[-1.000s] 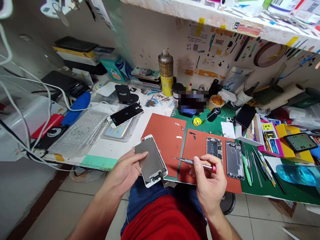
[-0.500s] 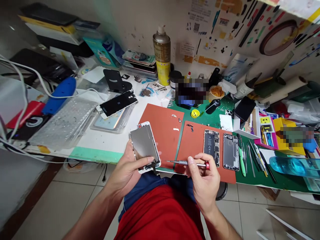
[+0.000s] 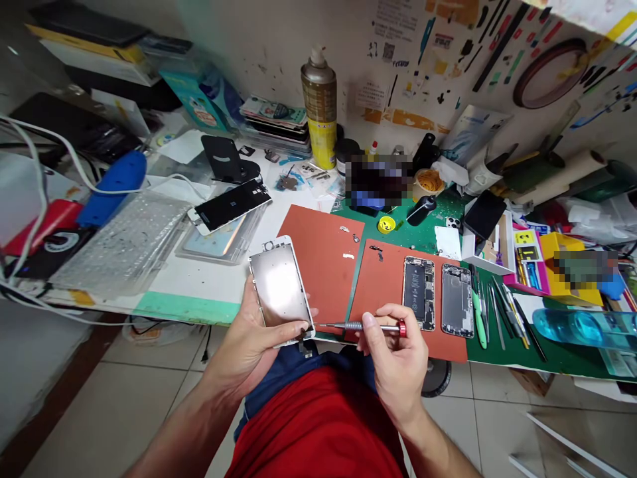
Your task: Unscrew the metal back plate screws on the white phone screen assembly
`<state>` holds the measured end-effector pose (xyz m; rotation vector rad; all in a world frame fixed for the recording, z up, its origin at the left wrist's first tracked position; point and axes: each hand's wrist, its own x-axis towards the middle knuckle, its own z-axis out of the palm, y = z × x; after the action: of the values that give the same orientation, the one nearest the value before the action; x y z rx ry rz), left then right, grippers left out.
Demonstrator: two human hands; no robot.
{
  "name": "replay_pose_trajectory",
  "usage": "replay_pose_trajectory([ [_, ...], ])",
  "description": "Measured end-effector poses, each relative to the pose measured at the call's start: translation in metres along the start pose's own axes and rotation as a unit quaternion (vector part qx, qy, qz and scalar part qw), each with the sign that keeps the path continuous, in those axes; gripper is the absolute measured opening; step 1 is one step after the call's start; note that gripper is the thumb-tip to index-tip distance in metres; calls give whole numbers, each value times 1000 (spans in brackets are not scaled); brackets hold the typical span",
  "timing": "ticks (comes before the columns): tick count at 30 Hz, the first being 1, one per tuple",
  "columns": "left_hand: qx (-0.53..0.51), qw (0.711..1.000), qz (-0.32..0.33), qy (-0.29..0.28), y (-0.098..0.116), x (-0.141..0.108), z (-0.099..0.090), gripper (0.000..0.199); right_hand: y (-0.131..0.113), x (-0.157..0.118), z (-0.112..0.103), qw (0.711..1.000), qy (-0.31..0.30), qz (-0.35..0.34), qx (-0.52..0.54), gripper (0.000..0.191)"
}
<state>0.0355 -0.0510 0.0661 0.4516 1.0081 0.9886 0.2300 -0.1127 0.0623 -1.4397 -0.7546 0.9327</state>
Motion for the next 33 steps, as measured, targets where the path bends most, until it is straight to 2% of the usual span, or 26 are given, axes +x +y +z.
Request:
replay_pose_trajectory([
  [5,-1,1000,-2,14,0,0,-1,133,2,-1,0,1000,-7,5,1,26],
  [14,11,1000,8,9,0,2,-1,122,3,-1,-1,1000,-17,-8,-11,23],
  [21,26,1000,14,12,0,2,1,117,-6,9,-5,992,-115,-44,-7,23],
  [29,13,1000,24,8,1,4,1,111,-2,15,-11,982,-173,-69,5,19],
  [33,17,1000,22,2,-1,3,-2,115,2,17,-10,989,-133,-55,-19,18],
])
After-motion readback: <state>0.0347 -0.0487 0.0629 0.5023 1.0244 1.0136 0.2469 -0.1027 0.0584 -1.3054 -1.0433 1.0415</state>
